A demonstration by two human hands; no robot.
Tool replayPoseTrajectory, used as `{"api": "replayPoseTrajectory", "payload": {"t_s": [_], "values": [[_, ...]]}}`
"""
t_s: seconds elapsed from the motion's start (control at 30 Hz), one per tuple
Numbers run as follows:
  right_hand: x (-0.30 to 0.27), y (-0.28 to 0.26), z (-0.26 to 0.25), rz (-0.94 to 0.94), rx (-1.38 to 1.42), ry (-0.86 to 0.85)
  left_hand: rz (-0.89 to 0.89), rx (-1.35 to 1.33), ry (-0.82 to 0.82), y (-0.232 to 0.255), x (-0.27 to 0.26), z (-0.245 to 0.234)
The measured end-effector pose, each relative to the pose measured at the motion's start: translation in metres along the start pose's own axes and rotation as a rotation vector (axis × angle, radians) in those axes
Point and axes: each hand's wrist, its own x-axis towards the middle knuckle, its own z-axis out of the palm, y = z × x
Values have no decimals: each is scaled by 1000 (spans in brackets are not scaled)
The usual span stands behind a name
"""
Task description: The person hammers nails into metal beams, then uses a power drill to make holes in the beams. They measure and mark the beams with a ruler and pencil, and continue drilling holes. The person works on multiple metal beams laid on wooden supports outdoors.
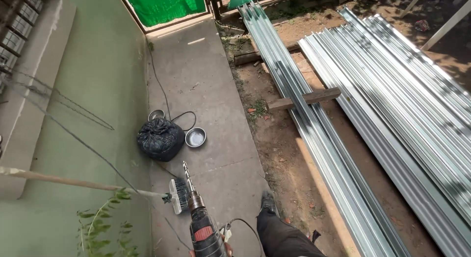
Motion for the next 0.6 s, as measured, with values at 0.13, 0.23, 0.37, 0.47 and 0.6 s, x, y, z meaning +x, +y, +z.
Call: {"api": "replayPoseTrajectory", "payload": {"t_s": [0.13,0.23,0.37,0.47,0.6], "values": [[83,-77,2,-93,-43,-30,-75,-128,258,93,107,232],[111,-145,-49,-135,-96,-19,-14,-219,165,147,196,310],[146,-336,-148,-232,84,65,66,-19,-79,211,326,357],[175,-466,-192,-392,296,195,59,37,-70,253,431,351],[299,-508,-177,-676,326,241,-49,8,7,300,580,293]]}}
